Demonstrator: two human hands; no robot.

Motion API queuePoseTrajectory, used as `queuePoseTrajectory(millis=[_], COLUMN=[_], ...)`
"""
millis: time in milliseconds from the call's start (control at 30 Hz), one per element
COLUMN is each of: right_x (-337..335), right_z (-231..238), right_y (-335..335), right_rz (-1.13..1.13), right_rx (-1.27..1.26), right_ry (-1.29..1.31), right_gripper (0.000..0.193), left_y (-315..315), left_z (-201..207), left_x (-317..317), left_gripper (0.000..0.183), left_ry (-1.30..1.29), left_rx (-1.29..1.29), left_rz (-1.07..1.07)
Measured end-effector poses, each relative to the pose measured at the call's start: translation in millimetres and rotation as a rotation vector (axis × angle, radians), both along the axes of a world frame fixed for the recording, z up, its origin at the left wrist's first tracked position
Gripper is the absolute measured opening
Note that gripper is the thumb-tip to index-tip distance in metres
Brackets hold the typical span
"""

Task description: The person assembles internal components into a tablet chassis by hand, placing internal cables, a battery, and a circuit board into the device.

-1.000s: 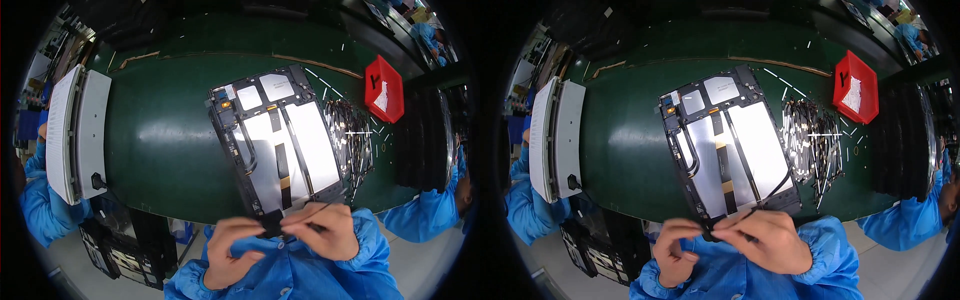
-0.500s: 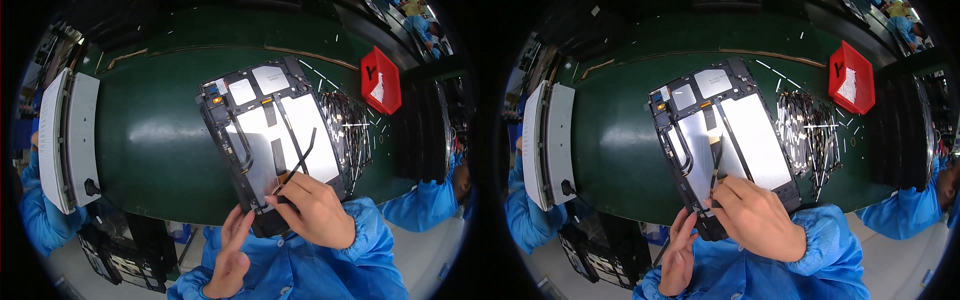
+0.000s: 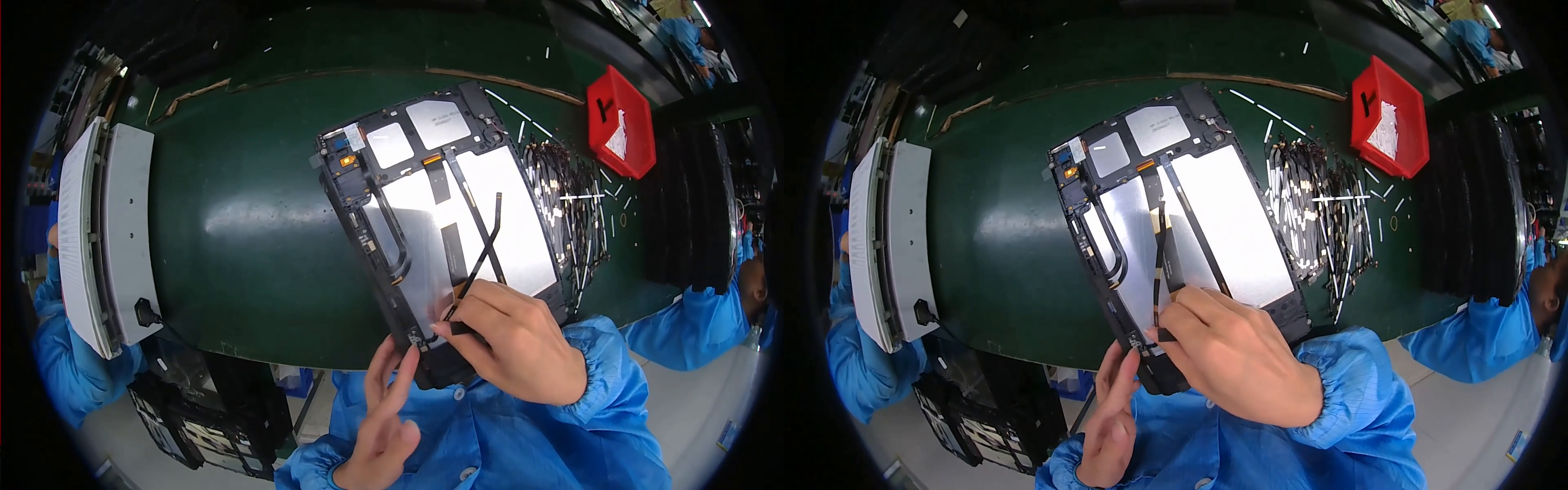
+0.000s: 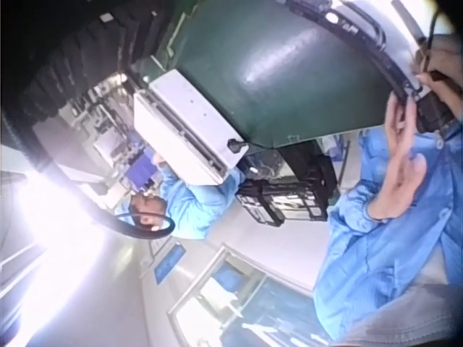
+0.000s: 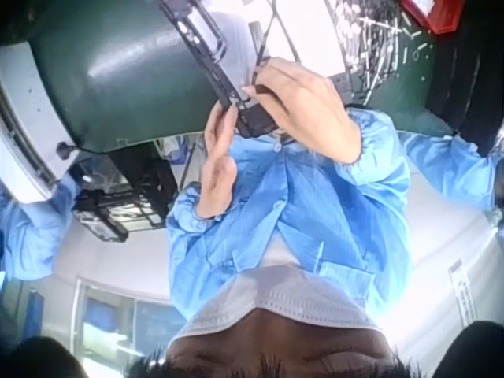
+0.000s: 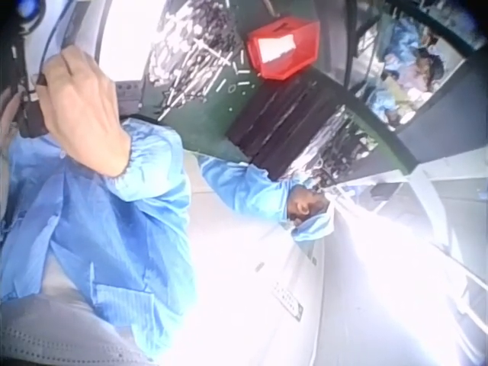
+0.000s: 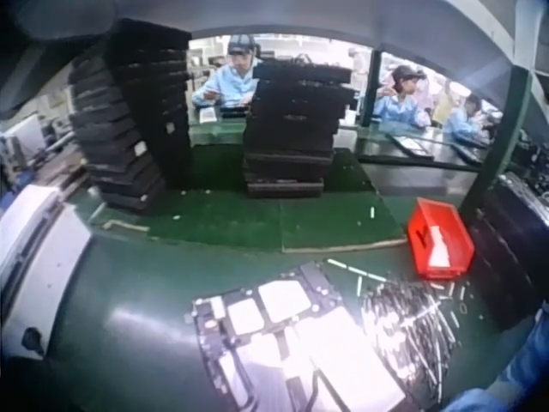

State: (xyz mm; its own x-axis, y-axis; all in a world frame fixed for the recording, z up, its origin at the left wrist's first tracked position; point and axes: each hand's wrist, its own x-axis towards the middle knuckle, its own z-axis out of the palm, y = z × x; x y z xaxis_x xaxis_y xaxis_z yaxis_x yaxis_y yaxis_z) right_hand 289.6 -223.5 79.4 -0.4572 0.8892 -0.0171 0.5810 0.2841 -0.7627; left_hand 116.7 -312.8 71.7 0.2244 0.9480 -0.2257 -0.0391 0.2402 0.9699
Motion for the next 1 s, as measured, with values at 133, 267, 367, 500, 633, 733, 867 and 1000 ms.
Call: queuePoseTrajectory(millis=[133,267,367,500,633,733,867,1000], right_x=[-2,0,2,0,-1,-3,-4,-6], right_z=[-1,2,4,2,5,5,4,4], right_y=[1,1,1,-1,2,4,5,5], right_rz=[0.037,0.058,0.073,0.073,0.124,0.128,0.139,0.129], right_rx=[0.001,-0.079,-0.099,-0.09,-0.108,-0.092,-0.109,-0.093], right_ry=[0.01,0.01,0.014,0.045,0.01,-0.006,0.008,-0.013], right_gripper=[0.012,0.011,0.011,0.013,0.013,0.012,0.012,0.012], left_y=[1,0,0,4,11,18,24,29], left_z=[-4,-23,-32,-38,-51,-55,-53,-54], left_x=[0,-7,-5,7,11,6,8,7], left_gripper=[0.053,0.041,0.028,0.014,0.013,0.016,0.016,0.017], left_ry=[-0.215,-0.377,-0.258,0.024,0.157,0.302,0.287,0.249], left_rx=[-0.204,-0.236,-0.149,-0.008,0.166,0.292,0.278,0.239], left_rz=[0.101,0.137,0.16,0.293,0.334,0.32,0.341,0.349])
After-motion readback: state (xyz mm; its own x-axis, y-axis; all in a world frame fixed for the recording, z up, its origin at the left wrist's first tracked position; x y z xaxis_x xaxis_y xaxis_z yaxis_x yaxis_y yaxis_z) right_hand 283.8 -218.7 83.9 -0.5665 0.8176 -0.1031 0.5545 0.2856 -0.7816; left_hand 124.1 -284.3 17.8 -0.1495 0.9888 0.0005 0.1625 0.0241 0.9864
